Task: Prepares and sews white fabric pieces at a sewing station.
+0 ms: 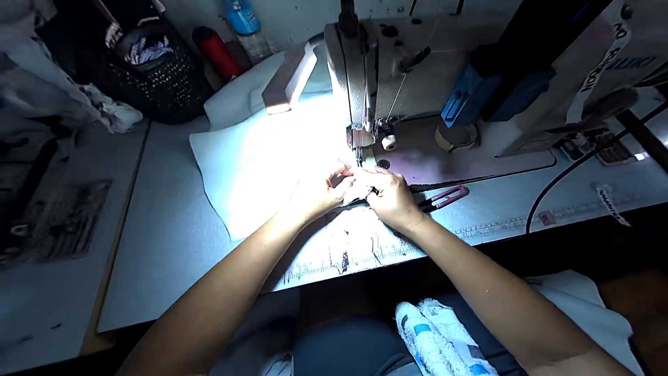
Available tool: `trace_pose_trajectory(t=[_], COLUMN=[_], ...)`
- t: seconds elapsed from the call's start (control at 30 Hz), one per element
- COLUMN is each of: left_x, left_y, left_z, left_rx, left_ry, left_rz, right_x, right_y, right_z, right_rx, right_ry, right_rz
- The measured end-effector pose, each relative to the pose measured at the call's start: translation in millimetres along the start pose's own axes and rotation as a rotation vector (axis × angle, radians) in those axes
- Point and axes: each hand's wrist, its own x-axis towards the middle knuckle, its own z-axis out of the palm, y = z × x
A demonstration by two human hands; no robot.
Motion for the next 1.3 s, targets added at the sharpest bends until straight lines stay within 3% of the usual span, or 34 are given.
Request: trace_pose_trajectory(t=[0.33, 0.7, 0.87, 0.97, 1.3], left_x=[-2.7, -25.3, -29.0, -28.4, -28.0], left_y=[1.3, 2.6, 13.8, 18.6, 29.7], left_z=[-2.5, -0.5, 2.5, 1.6, 6.2], left_rx=[0.036, 0.029, 0.040, 0.049, 0.224], left_ry=[-0.096, -0.119, 0.052, 0.059, 0.058], left_rz=[0.257, 0.362, 0.263, 0.206, 0.288], right_x=[2.5, 9.7, 18.5, 18.9, 13.4], right_y=[20.8, 16.3, 17.7, 20.5, 26.3], right_z=[-27.8, -42.0, -49.8, -48.5, -47.8], right_rx=[0.054, 0.040, 0.135, 0.163, 0.203], right_ry=[-0.197, -0.312, -0.403, -0.395, -0.362], right_rz=[-0.213, -0.166, -0.077, -0.067, -0.154])
